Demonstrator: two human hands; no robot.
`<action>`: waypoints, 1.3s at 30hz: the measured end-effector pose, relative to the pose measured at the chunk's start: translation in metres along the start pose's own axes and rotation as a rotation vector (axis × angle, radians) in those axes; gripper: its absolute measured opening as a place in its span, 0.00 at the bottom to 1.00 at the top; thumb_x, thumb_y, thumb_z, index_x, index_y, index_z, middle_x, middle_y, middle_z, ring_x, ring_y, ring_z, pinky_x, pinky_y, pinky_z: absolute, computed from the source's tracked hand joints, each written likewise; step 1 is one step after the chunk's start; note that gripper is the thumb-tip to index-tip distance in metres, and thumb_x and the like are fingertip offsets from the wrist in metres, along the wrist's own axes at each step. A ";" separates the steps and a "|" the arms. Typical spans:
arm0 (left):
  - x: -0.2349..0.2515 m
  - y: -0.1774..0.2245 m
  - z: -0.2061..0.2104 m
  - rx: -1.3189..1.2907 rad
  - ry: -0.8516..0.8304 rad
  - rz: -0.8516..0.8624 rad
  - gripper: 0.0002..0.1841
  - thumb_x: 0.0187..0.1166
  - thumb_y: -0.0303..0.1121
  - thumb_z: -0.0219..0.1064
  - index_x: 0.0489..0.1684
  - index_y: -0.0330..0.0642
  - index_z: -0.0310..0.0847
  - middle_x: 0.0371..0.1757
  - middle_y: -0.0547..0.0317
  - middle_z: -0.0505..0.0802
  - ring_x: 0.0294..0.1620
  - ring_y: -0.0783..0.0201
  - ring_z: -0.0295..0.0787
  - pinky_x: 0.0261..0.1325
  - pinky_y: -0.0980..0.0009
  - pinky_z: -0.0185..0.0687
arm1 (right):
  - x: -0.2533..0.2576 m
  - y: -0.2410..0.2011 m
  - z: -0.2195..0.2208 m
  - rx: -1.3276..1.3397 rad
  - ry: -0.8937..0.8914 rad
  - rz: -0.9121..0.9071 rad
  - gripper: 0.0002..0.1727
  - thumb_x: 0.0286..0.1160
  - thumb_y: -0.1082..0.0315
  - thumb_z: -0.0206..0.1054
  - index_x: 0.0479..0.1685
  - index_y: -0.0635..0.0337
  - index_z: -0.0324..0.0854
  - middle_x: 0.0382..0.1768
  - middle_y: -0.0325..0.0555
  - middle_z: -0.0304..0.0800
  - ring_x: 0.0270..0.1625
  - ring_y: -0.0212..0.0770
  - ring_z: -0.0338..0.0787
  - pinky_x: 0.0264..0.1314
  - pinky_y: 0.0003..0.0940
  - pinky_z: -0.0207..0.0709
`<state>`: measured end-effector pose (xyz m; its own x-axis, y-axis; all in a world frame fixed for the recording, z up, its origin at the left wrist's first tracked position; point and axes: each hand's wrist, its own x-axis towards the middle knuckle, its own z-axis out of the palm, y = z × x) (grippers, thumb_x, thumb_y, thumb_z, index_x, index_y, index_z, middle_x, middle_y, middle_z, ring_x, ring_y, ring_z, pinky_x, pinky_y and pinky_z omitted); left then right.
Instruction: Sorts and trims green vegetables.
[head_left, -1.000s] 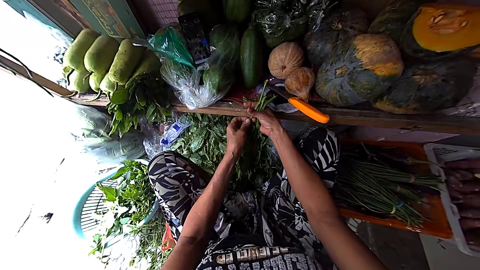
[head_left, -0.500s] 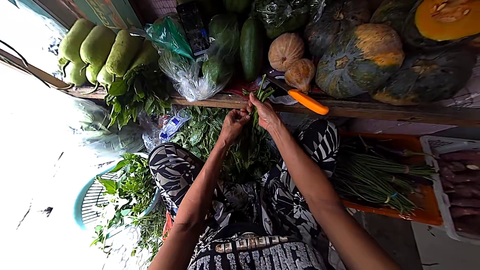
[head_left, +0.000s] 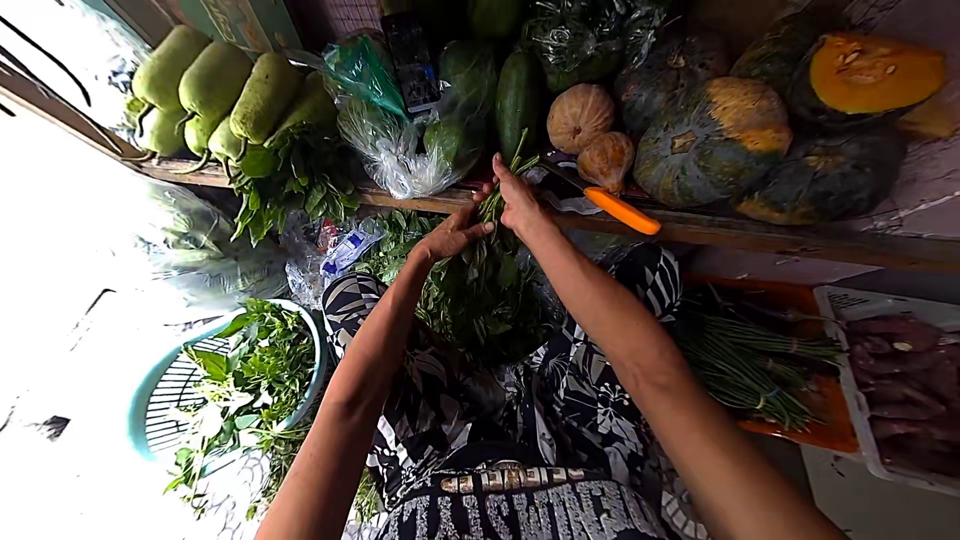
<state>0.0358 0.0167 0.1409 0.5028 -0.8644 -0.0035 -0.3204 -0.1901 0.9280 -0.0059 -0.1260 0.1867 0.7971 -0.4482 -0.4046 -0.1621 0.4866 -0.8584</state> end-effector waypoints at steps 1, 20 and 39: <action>-0.002 -0.003 0.002 -0.015 0.010 -0.001 0.26 0.87 0.34 0.61 0.79 0.29 0.65 0.67 0.42 0.86 0.66 0.64 0.85 0.74 0.65 0.77 | 0.003 0.003 0.000 0.019 -0.008 0.011 0.20 0.93 0.49 0.54 0.57 0.59 0.71 0.32 0.43 0.75 0.27 0.40 0.83 0.35 0.36 0.87; -0.008 -0.006 0.034 0.586 0.457 0.211 0.12 0.80 0.35 0.70 0.40 0.34 0.92 0.72 0.35 0.82 0.73 0.35 0.77 0.72 0.45 0.75 | 0.012 0.026 -0.026 0.206 -0.074 -0.063 0.09 0.91 0.56 0.58 0.49 0.51 0.73 0.24 0.34 0.75 0.25 0.31 0.81 0.36 0.27 0.84; -0.003 0.004 0.000 0.125 0.157 -0.097 0.35 0.77 0.48 0.74 0.77 0.33 0.72 0.64 0.38 0.89 0.63 0.47 0.88 0.71 0.45 0.79 | -0.007 0.026 -0.013 -0.307 -0.244 -0.303 0.29 0.97 0.52 0.39 0.65 0.60 0.84 0.65 0.43 0.89 0.70 0.33 0.82 0.75 0.38 0.72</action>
<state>0.0328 0.0189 0.1447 0.6516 -0.7582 -0.0230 -0.3569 -0.3331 0.8727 -0.0234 -0.1195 0.1633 0.9420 -0.3286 -0.0683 -0.0366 0.1016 -0.9942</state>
